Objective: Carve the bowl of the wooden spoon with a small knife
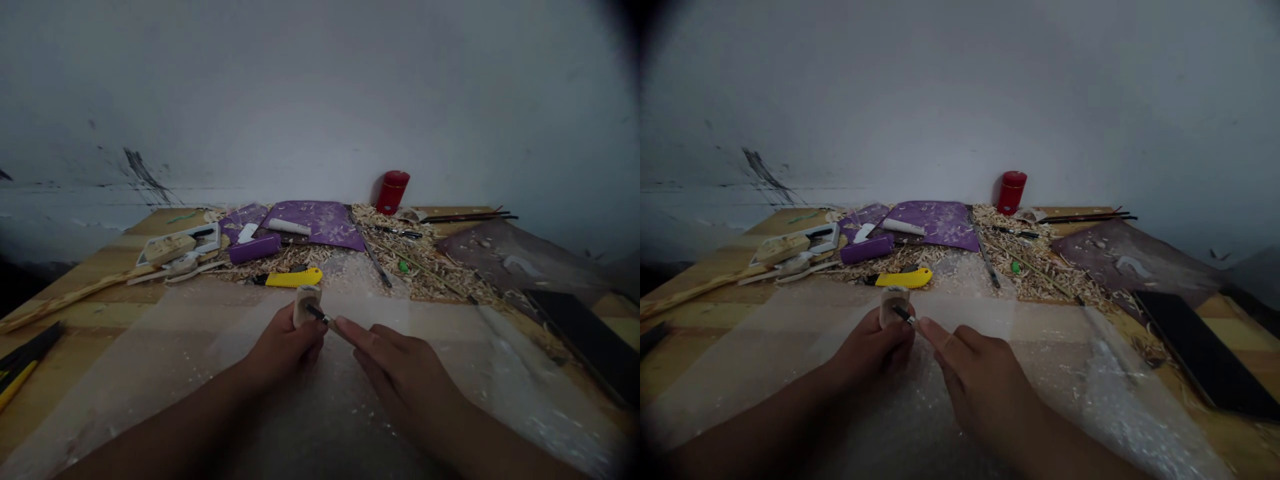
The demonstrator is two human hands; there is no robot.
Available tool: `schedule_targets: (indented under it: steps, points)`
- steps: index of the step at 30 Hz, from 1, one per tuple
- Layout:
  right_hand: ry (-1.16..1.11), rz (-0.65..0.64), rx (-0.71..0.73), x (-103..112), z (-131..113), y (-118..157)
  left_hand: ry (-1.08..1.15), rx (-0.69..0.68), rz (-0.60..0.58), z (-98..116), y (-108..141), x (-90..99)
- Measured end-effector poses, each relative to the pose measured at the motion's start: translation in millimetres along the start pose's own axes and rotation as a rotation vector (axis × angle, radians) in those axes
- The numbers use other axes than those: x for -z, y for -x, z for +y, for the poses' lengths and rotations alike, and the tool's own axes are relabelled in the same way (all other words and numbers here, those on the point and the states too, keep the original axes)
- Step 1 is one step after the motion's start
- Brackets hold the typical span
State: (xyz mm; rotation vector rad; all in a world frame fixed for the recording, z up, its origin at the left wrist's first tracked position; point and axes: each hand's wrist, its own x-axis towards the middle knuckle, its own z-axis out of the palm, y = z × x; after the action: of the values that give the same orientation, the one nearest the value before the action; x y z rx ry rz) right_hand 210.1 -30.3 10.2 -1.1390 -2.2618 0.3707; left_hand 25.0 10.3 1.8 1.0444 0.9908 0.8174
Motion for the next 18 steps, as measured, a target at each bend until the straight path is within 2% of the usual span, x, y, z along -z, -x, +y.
schedule_targets:
  steps: [7, 9, 12, 18]
  points:
    - [0.159, 0.170, 0.101, 4.3, -4.7, -2.1, 0.034, 0.066, -0.028, 0.0, 0.9, -2.4]
    - [0.228, 0.203, 0.092, 4.9, -5.9, -4.0, 0.046, 0.068, -0.032, 0.3, 0.9, -3.2]
    - [0.265, 0.138, 0.048, 5.5, -6.9, -5.4, 0.048, 0.093, -0.037, 2.1, 1.0, -4.7]
    - [0.265, -0.030, 0.071, 2.8, -4.1, 0.3, -0.012, 0.098, -0.005, 2.6, 0.6, -8.1]
